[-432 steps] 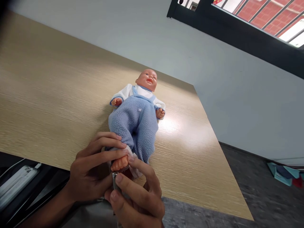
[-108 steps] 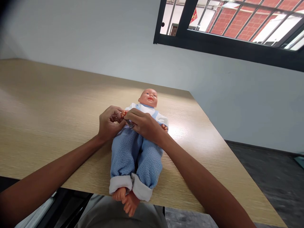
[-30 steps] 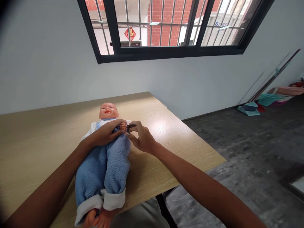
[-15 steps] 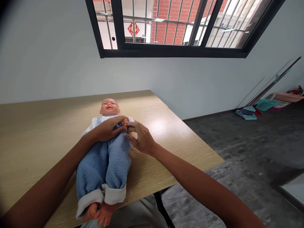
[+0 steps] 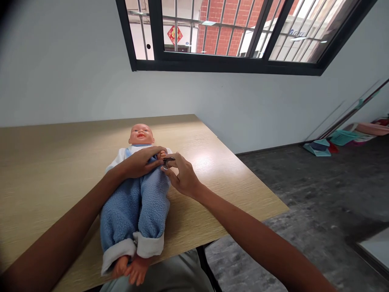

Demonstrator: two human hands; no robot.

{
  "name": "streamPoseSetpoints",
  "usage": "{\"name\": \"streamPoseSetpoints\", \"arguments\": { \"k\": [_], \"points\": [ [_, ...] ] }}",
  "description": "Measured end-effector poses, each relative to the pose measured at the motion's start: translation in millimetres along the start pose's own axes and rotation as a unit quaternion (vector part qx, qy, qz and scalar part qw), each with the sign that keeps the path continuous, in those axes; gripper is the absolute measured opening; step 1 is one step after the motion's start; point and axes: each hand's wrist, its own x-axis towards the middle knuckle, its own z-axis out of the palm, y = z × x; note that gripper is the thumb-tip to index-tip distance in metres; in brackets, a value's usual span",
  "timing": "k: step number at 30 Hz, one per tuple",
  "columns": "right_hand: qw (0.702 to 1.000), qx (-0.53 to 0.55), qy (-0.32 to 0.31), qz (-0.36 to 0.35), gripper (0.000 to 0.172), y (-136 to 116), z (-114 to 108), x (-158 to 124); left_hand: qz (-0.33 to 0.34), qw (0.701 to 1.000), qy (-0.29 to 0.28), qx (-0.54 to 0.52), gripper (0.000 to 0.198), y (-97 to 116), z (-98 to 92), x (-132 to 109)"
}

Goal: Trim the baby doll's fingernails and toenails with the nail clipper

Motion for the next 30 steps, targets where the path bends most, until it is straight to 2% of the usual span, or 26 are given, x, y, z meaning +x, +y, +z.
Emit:
{"name": "streamPoseSetpoints", "arguments": {
  "k": [5, 13, 24, 30],
  "points": [
    [0.997, 0.051, 0.001, 0.062, 0.015, -8, -3, 7, 0.005, 1.000, -0.002, 0.005, 0.023, 1, -0.4, 0],
    [0.990, 0.085, -0.021, 0.111, 0.020, -12, -6, 14, 0.008, 0.999, -0.010, 0.045, 0.027, -3, 4.5, -1],
    [0.994, 0.046, -0.027, 0.100, 0.018, -16, -9, 15, 0.003, 0.998, -0.003, 0.059, 0.032, -3, 5.7, -1],
    [0.997, 0.027, 0.016, 0.073, 0.017, -11, -7, 16, 0.001, 0.999, -0.002, 0.054, 0.032, -3, 4.8, -2]
  ]
}}
